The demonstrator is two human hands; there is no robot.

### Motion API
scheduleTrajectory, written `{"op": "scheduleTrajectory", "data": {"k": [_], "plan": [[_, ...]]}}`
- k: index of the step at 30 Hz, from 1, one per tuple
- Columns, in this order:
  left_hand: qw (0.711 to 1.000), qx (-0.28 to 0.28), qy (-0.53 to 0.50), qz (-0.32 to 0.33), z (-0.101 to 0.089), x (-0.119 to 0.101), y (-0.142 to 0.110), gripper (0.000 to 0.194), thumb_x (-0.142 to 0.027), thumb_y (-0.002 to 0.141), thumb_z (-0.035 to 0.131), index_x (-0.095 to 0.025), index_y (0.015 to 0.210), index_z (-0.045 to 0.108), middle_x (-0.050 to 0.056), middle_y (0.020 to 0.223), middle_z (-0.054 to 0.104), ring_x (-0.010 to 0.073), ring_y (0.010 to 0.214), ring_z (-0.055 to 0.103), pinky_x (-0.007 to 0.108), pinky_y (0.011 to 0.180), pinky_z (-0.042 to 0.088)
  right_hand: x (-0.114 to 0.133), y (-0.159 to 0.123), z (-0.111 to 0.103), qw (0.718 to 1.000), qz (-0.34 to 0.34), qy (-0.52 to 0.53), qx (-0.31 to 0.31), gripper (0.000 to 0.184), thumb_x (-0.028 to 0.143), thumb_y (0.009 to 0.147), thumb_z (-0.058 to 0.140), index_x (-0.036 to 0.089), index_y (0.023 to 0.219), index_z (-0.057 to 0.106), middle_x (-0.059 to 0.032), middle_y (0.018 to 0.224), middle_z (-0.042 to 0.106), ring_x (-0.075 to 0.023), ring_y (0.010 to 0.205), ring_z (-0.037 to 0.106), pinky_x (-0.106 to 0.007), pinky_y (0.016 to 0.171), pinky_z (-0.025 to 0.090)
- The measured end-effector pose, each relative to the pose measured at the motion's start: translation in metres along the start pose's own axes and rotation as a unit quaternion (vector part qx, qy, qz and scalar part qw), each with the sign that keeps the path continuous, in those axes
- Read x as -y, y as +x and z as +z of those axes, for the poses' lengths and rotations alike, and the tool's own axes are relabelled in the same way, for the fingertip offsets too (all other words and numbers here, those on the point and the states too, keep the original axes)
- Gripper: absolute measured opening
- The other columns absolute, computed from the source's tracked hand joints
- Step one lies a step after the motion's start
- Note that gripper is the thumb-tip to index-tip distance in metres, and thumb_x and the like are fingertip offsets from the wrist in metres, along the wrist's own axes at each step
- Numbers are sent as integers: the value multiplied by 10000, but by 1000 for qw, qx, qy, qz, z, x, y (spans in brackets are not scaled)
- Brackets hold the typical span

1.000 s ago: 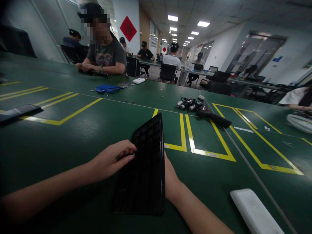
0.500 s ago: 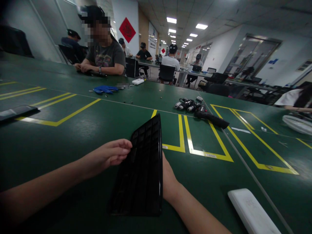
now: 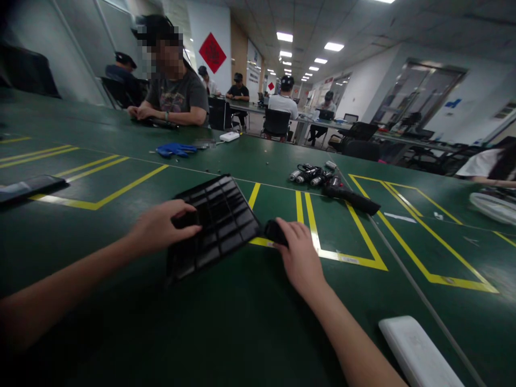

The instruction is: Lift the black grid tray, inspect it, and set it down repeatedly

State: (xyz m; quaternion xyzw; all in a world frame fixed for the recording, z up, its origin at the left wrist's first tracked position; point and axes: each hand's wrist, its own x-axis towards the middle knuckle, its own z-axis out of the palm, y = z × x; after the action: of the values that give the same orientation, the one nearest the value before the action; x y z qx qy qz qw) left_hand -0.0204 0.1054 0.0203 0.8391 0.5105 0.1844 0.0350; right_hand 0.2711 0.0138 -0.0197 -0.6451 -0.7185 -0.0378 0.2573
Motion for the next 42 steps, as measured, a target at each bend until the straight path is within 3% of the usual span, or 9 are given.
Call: {"op": "scheduleTrajectory", "data": {"k": [6, 11, 14, 17, 22, 27, 33, 37, 42], "plan": [[960, 26, 189, -206, -16, 74, 16, 462, -584, 746, 442, -162, 779, 626, 64, 805, 634, 276, 782, 624, 296, 539, 406, -62, 6, 2, 980, 171, -99, 29, 530, 312, 826, 409, 68, 1295, 386, -180, 1178, 547, -344, 1166, 406, -493, 947, 378], [952, 64, 180, -239, -17, 91, 16, 517, -583, 784, 401, -114, 778, 618, 113, 802, 614, 347, 828, 609, 386, 613, 462, -66, 5, 2, 974, 178, -135, 42, 574, 352, 819, 406, 55, 1308, 362, -202, 1253, 505, -383, 1224, 351, -587, 952, 337], [976, -33, 130, -171, -17, 78, 17, 409, -393, 852, 348, -89, 959, 599, 142, 914, 606, 381, 955, 564, 448, 750, 449, -49, 6, -1, 978, 150, -145, -4, 567, 380, 831, 390, 61, 1300, 376, -188, 1333, 429, -400, 1283, 252, -639, 983, 261], [994, -83, 26, -62, -7, 42, 9, 401, -137, 831, 282, -96, 1126, 551, 139, 947, 610, 278, 942, 573, 401, 829, 443, -15, 3, 1, 991, 101, -90, 18, 558, 400, 865, 341, 66, 1311, 370, -158, 1370, 401, -343, 1322, 215, -563, 1054, 225], [984, 52, -115, 126, 35, -25, -22, 528, -2, 763, 303, -159, 1216, 521, 89, 1162, 596, 193, 1072, 541, 377, 933, 422, 51, -16, 6, 984, -29, 5, 175, 577, 474, 886, 272, 186, 1386, 262, -47, 1463, 291, -252, 1365, 160, -516, 1097, 175], [963, 143, -113, 197, 57, -36, -30, 493, -51, 822, 335, -194, 1274, 471, 67, 1366, 458, 182, 1274, 377, 441, 1062, 282, 78, -28, 5, 961, -92, 26, 261, 588, 515, 887, 223, 206, 1386, 266, -32, 1483, 237, -256, 1366, 151, -529, 1103, 95], [964, 103, -73, 234, 34, -50, -43, 416, -237, 884, 426, -190, 1297, 446, 84, 1413, 386, 231, 1326, 283, 488, 1095, 187, 37, -8, -2, 984, -79, -43, 153, 510, 450, 900, 253, 217, 1341, 361, -38, 1441, 339, -245, 1345, 228, -511, 1092, 182], [918, 225, -97, 313, 14, -79, -70, 535, -356, 864, 479, -232, 1366, 343, 71, 1458, 296, 251, 1336, 259, 478, 1094, 205, -21, 5, -3, 983, 47, -177, -5, 494, 374, 892, 295, 94, 1269, 449, -145, 1363, 431, -335, 1298, 286, -567, 1050, 210], [906, 249, -109, 325, 16, -86, -77, 448, -320, 891, 433, -233, 1330, 403, 79, 1417, 381, 254, 1298, 337, 444, 1060, 283, -57, 2, 3, 973, 132, -178, 62, 492, 368, 874, 305, 88, 1245, 468, -152, 1249, 531, -367, 1208, 379, -581, 950, 343]]}}
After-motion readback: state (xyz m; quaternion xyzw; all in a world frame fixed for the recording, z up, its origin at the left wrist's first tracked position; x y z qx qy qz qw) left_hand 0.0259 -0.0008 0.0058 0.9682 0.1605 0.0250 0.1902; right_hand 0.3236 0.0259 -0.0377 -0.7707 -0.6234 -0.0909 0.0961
